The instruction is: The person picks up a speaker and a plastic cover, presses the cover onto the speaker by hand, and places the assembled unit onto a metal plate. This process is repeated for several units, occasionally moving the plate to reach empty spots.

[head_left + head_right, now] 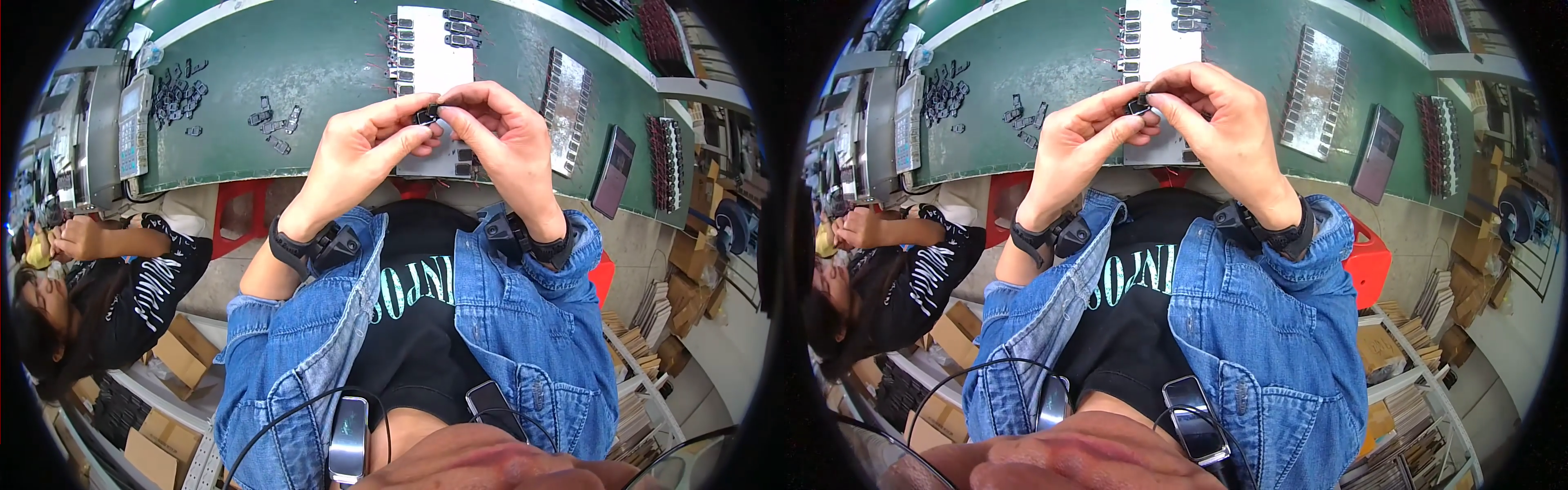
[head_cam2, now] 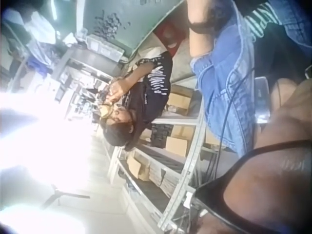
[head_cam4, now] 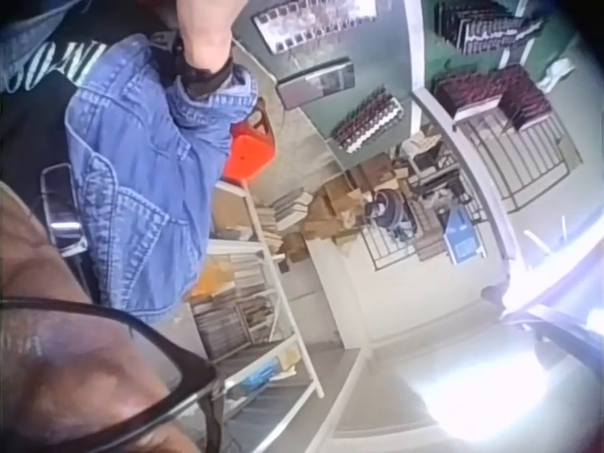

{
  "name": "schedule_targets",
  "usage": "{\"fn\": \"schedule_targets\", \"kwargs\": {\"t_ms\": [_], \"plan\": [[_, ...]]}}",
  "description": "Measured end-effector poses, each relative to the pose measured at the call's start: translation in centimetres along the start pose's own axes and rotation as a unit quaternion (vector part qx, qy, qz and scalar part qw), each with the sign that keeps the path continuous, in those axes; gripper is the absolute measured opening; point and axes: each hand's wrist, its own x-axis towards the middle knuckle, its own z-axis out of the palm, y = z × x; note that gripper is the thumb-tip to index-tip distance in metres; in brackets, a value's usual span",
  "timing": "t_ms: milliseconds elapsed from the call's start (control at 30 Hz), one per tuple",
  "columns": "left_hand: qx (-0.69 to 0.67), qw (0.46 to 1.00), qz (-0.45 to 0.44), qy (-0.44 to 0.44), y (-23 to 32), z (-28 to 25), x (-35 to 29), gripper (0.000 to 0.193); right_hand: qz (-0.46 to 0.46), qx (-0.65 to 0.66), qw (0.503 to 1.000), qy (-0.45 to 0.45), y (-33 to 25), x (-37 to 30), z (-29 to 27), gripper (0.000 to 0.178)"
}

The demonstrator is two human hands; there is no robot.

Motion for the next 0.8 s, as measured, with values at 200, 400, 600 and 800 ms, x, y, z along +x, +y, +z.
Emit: {"fn": "schedule_targets", "kwargs": {"t_ms": [200, 400, 600, 800], "plan": [[0.003, 1.0, 0.004, -0.001, -0.1, -0.1, -0.1, 0.037, -0.053, -0.065, 0.996, -0.018, -0.7, 0.2, 0.1, 0.013], [0.037, 0.998, 0.037, -0.021, 0.0, 0.3, 0.0, 0.039, -0.037, -0.021, 0.999, -0.022, 0.1, 0.3, -0.5, 0.011], [0.095, 0.994, 0.039, -0.03, 0.0, 0.4, 0.0, 0.036, 0.066, 0.093, 0.987, -0.115, 0.2, 0.6, -1.6, 0.014], [0.082, 0.996, 0.026, -0.009, -0.5, 0.5, 0.0, 0.023, 0.055, 0.058, 0.992, -0.099, 0.1, 0.4, -0.9, 0.014]]}}
